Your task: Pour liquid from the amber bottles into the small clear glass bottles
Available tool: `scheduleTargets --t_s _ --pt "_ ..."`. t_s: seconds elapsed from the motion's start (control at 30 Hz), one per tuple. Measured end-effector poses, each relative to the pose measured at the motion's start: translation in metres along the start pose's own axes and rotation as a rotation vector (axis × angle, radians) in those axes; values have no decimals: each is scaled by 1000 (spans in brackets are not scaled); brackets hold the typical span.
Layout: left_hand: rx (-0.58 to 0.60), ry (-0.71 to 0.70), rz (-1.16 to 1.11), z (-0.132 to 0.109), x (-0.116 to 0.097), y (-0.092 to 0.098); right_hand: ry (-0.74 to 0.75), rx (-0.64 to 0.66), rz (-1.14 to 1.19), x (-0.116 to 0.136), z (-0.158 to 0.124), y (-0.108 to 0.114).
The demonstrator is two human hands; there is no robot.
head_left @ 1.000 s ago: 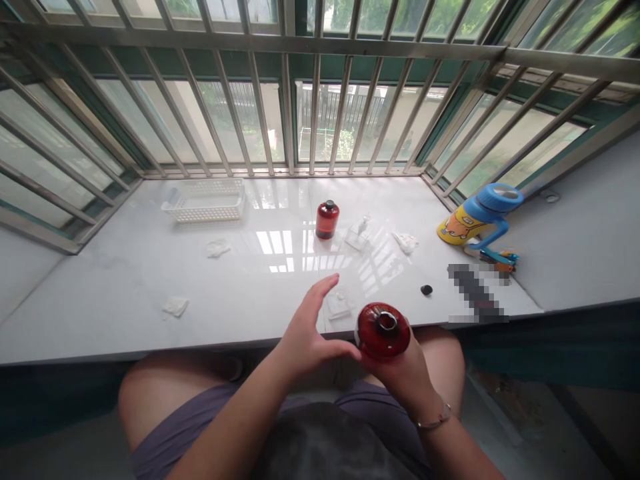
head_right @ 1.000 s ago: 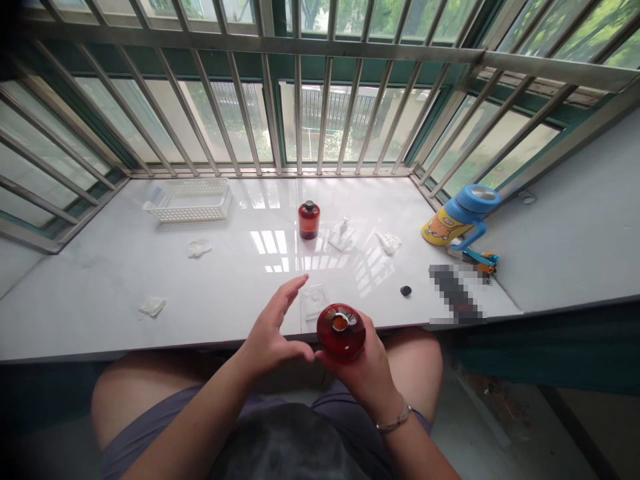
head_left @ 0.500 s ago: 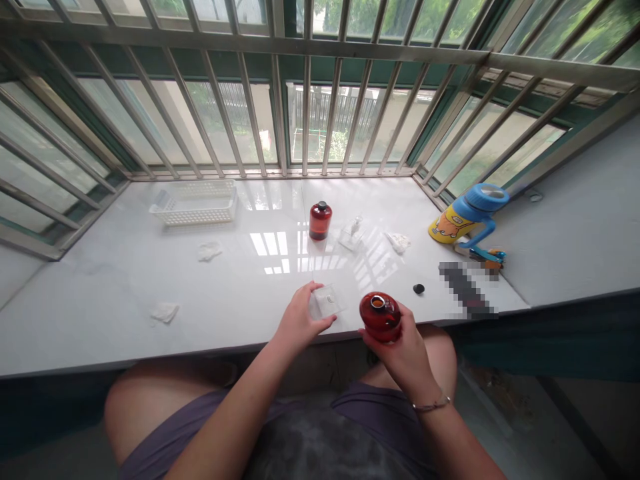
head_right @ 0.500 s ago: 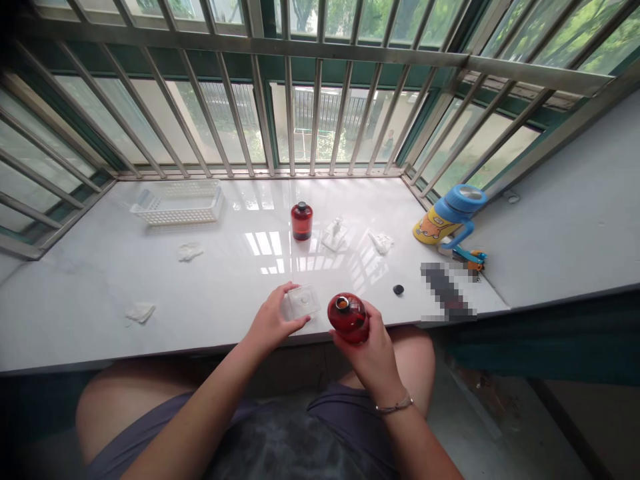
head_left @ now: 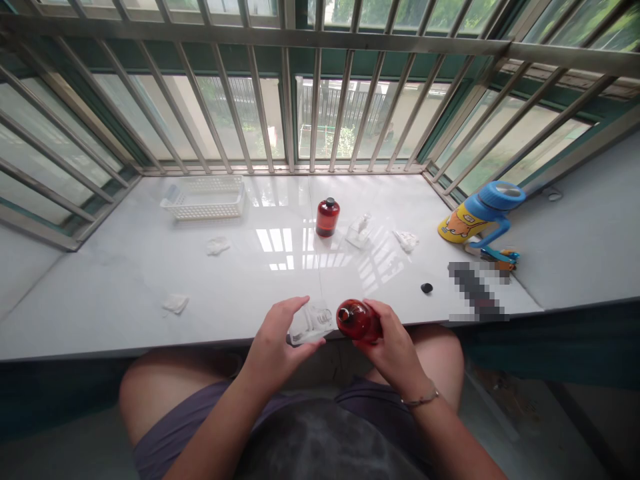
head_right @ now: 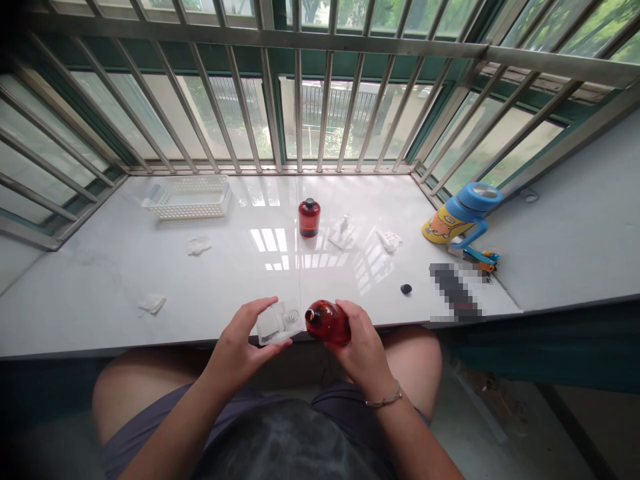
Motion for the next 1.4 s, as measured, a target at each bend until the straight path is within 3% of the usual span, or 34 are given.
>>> scheduleTargets --t_s 0.53,1.4 --pt "1 22 -30 -14 17 0 124 130 -72 32 12 -1" --pt "26 103 -77 -21 39 -8 215 239 -247 40 21 -5"
Point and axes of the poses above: each hand's wrist, its own z-axis towards the middle knuckle, its own y-axis out of the back of the hand, x = y × z, the point moved 10 cm from there along z, towards the middle knuckle, and after that the axes turned 8 degrees about -x, right-handed, at the moved point
